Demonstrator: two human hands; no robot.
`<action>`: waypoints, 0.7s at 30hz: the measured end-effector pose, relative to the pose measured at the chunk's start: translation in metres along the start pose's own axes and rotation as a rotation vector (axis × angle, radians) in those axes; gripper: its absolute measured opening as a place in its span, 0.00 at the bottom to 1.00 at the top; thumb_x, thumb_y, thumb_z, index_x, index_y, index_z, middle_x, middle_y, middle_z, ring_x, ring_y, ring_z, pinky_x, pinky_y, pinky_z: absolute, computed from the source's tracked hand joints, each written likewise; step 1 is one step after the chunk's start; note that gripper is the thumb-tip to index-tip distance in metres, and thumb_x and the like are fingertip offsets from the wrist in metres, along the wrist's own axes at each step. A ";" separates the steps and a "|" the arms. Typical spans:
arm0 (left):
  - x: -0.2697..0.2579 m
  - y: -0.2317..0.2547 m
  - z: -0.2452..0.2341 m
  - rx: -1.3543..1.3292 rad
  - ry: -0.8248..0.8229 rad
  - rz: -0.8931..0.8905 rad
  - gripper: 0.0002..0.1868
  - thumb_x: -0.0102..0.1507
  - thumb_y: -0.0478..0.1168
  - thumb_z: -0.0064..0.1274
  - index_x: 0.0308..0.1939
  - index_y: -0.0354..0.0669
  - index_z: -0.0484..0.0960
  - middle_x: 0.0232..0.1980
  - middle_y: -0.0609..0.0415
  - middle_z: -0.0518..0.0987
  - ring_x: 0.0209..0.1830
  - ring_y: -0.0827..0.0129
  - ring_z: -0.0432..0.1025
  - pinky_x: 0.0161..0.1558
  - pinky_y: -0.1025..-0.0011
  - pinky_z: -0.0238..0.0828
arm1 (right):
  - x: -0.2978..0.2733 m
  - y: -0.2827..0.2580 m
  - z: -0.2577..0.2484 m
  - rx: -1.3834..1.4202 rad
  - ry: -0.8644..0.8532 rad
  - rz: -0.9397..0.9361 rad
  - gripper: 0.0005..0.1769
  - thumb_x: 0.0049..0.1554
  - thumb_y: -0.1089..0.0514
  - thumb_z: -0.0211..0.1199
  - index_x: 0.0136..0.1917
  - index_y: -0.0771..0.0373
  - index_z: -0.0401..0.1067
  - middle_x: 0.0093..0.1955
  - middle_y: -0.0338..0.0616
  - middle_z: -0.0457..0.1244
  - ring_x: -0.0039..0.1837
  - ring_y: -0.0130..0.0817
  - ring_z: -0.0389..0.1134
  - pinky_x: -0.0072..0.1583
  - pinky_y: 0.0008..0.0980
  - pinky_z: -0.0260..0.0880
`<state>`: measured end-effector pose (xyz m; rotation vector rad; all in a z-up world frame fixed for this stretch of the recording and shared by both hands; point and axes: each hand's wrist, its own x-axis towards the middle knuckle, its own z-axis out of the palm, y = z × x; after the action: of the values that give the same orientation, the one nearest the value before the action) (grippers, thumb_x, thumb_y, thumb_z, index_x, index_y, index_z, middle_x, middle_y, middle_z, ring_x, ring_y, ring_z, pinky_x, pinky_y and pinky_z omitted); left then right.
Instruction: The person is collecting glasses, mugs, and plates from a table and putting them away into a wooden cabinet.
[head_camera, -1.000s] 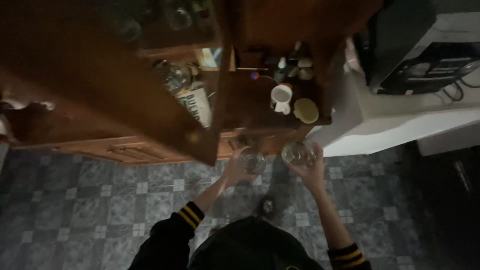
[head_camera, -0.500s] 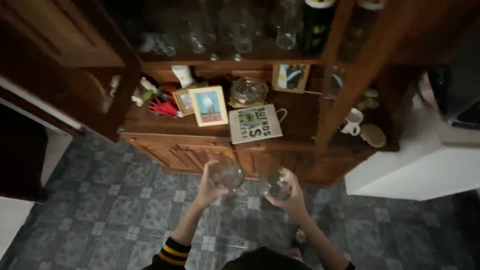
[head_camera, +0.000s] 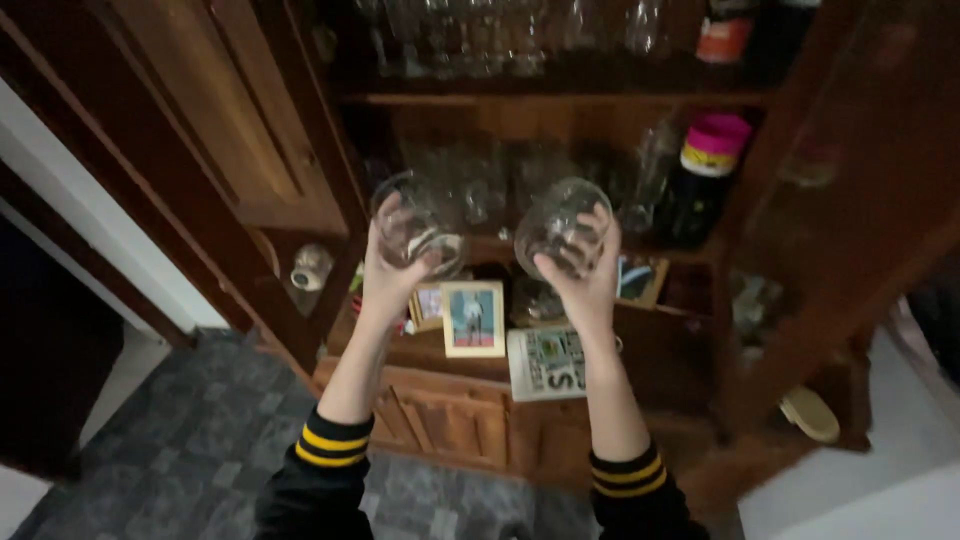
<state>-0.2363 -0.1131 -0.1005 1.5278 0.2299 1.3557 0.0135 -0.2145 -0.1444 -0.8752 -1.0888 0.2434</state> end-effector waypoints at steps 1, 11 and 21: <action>0.023 -0.001 -0.004 0.003 -0.002 0.018 0.48 0.58 0.32 0.65 0.79 0.44 0.56 0.68 0.48 0.71 0.68 0.60 0.71 0.71 0.60 0.71 | 0.022 -0.004 0.009 0.006 -0.003 -0.017 0.50 0.55 0.56 0.77 0.82 0.54 0.51 0.75 0.45 0.53 0.73 0.43 0.62 0.68 0.43 0.73; 0.222 -0.025 -0.021 0.406 0.159 0.239 0.45 0.59 0.44 0.71 0.74 0.37 0.62 0.69 0.46 0.73 0.69 0.59 0.71 0.68 0.61 0.71 | 0.234 0.023 0.081 -0.180 0.025 -0.043 0.49 0.51 0.46 0.78 0.77 0.55 0.55 0.72 0.43 0.56 0.68 0.39 0.67 0.61 0.40 0.77; 0.343 -0.110 -0.032 0.680 0.346 -0.001 0.54 0.54 0.50 0.73 0.75 0.41 0.56 0.66 0.49 0.72 0.63 0.58 0.71 0.59 0.61 0.73 | 0.324 0.081 0.106 -0.712 0.071 -0.012 0.53 0.49 0.32 0.79 0.72 0.62 0.58 0.69 0.51 0.58 0.70 0.49 0.61 0.66 0.52 0.65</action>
<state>-0.0939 0.1957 0.0217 1.8131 0.9887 1.6304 0.0967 0.0763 0.0327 -1.4943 -1.1258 -0.2045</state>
